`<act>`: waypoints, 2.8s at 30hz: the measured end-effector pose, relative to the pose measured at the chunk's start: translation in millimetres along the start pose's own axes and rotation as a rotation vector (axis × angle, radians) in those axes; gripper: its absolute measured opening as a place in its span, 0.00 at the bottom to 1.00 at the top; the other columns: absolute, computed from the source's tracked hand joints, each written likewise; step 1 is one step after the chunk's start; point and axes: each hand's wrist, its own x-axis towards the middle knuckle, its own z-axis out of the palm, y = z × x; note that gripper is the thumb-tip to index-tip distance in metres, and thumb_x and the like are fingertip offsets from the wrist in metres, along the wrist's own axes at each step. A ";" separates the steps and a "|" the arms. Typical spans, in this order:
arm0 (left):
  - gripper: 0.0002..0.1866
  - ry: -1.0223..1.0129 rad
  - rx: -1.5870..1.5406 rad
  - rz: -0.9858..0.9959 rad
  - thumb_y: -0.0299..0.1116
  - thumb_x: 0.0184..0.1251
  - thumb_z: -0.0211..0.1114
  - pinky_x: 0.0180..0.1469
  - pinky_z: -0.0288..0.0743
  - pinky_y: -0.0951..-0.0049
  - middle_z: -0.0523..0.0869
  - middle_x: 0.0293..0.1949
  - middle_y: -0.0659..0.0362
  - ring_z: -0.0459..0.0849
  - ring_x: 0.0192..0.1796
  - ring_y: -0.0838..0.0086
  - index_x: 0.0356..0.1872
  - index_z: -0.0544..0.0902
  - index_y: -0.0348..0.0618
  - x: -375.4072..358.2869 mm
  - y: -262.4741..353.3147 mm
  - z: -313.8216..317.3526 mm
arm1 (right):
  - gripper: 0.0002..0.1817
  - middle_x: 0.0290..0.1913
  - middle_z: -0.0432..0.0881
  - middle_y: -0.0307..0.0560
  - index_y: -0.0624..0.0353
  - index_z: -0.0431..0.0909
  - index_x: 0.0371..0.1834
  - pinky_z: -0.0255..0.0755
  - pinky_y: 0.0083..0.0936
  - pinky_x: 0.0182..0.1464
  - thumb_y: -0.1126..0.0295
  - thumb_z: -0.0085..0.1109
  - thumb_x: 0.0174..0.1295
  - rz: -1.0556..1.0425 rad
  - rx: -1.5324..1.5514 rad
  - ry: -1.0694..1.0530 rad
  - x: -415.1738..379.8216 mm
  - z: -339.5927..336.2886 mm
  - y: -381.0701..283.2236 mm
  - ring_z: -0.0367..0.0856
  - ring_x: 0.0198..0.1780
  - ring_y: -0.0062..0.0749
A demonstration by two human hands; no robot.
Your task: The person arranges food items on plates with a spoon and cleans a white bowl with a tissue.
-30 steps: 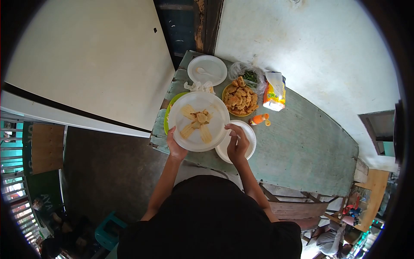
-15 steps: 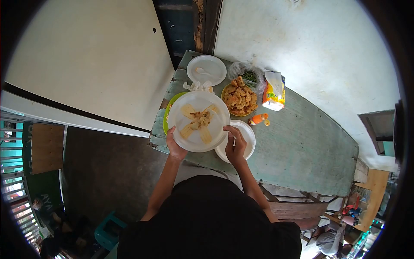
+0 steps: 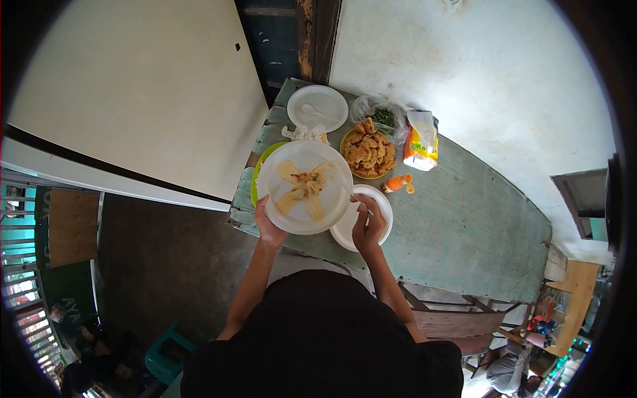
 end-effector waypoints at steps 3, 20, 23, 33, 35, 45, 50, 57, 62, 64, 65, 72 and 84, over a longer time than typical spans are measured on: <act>0.33 0.012 0.015 0.029 0.53 0.61 0.47 0.64 0.61 0.61 0.72 0.60 0.53 0.70 0.62 0.62 0.63 0.65 0.41 0.7 -2.2 -1.2 | 0.11 0.31 0.82 0.49 0.67 0.75 0.39 0.71 0.21 0.31 0.73 0.41 0.70 0.066 0.033 0.074 -3.7 -3.1 -1.5 0.79 0.30 0.26; 0.34 -0.004 0.034 0.011 0.49 0.56 0.52 0.64 0.61 0.63 0.73 0.59 0.55 0.70 0.61 0.62 0.62 0.65 0.41 -3.9 -3.6 1.5 | 0.14 0.28 0.81 0.48 0.69 0.74 0.36 0.68 0.17 0.28 0.71 0.40 0.71 0.415 0.414 0.153 -8.2 9.1 -5.2 0.77 0.26 0.22; 0.33 0.022 0.047 0.010 0.48 0.56 0.52 0.64 0.61 0.63 0.74 0.59 0.54 0.70 0.61 0.62 0.62 0.66 0.41 -5.1 -2.8 2.2 | 0.14 0.28 0.81 0.49 0.69 0.74 0.36 0.68 0.17 0.28 0.70 0.39 0.72 0.419 0.407 0.156 -8.7 8.8 -6.6 0.77 0.27 0.23; 0.32 -0.017 0.029 -0.028 0.46 0.56 0.53 0.63 0.62 0.62 0.73 0.59 0.55 0.71 0.61 0.62 0.62 0.66 0.43 -4.1 -6.4 -1.1 | 0.15 0.29 0.82 0.50 0.68 0.74 0.36 0.69 0.18 0.30 0.67 0.40 0.72 0.441 0.419 0.185 -7.6 12.9 -9.4 0.78 0.27 0.24; 0.32 -0.012 0.042 -0.024 0.46 0.56 0.53 0.63 0.62 0.62 0.73 0.58 0.55 0.71 0.61 0.62 0.62 0.66 0.42 -4.2 -7.1 0.1 | 0.16 0.29 0.81 0.50 0.67 0.73 0.36 0.69 0.18 0.30 0.65 0.39 0.72 0.422 0.361 0.159 -7.7 12.1 -10.5 0.78 0.27 0.25; 0.32 0.009 0.039 -0.026 0.48 0.58 0.49 0.63 0.63 0.61 0.74 0.59 0.53 0.72 0.60 0.61 0.63 0.65 0.40 -0.8 -6.9 -0.3 | 0.14 0.28 0.82 0.50 0.68 0.74 0.37 0.69 0.18 0.29 0.69 0.40 0.72 0.271 0.238 0.175 -5.3 1.1 -10.9 0.78 0.26 0.25; 0.33 0.006 0.058 -0.046 0.49 0.58 0.49 0.63 0.63 0.61 0.74 0.59 0.52 0.72 0.60 0.60 0.63 0.65 0.41 0.3 -3.6 1.8 | 0.12 0.31 0.82 0.50 0.68 0.75 0.40 0.69 0.20 0.30 0.73 0.40 0.70 0.048 0.028 0.121 4.3 -9.0 -2.8 0.78 0.29 0.26; 0.33 0.028 0.072 -0.051 0.49 0.58 0.49 0.63 0.64 0.61 0.74 0.58 0.52 0.72 0.60 0.60 0.62 0.65 0.41 0.8 -1.9 5.0 | 0.11 0.36 0.80 0.52 0.63 0.73 0.44 0.74 0.27 0.41 0.84 0.46 0.62 0.042 0.025 -0.085 -1.9 -10.3 -9.0 0.81 0.38 0.38; 0.32 -0.002 0.082 -0.065 0.48 0.59 0.48 0.62 0.64 0.62 0.74 0.58 0.52 0.73 0.60 0.60 0.62 0.65 0.40 0.9 -3.1 5.4 | 0.10 0.36 0.80 0.53 0.64 0.73 0.44 0.74 0.27 0.42 0.85 0.45 0.62 0.052 0.041 -0.075 -4.4 -11.3 -10.4 0.81 0.39 0.38; 0.33 -0.008 0.100 -0.097 0.48 0.59 0.47 0.63 0.64 0.62 0.73 0.59 0.51 0.72 0.61 0.60 0.63 0.64 0.39 1.2 -3.2 5.1 | 0.09 0.37 0.81 0.52 0.63 0.74 0.42 0.70 0.23 0.33 0.79 0.41 0.68 -0.008 0.019 0.082 -5.6 -13.4 -9.7 0.79 0.34 0.31; 0.33 -0.011 0.106 -0.109 0.48 0.59 0.47 0.63 0.64 0.62 0.73 0.59 0.51 0.72 0.61 0.60 0.63 0.64 0.39 1.5 -3.5 4.5 | 0.10 0.39 0.79 0.53 0.64 0.72 0.39 0.70 0.23 0.34 0.74 0.38 0.70 -0.028 0.044 0.208 -8.7 -14.2 -4.8 0.78 0.34 0.33; 0.33 -0.097 0.106 -0.290 0.44 0.60 0.51 0.64 0.63 0.61 0.70 0.61 0.50 0.70 0.62 0.60 0.64 0.60 0.39 10.8 -21.6 13.2 | 0.20 0.37 0.77 0.53 0.65 0.70 0.34 0.71 0.26 0.44 0.60 0.33 0.74 0.278 0.090 0.797 -8.3 -71.2 6.6 0.76 0.35 0.34; 0.32 -0.209 0.149 -0.661 0.44 0.61 0.48 0.66 0.60 0.60 0.70 0.62 0.49 0.69 0.63 0.59 0.64 0.61 0.36 -9.1 -147.1 54.1 | 0.18 0.21 0.72 0.39 0.65 0.75 0.37 0.71 0.21 0.31 0.60 0.42 0.70 0.986 0.482 0.327 -93.1 -193.7 106.6 0.71 0.24 0.21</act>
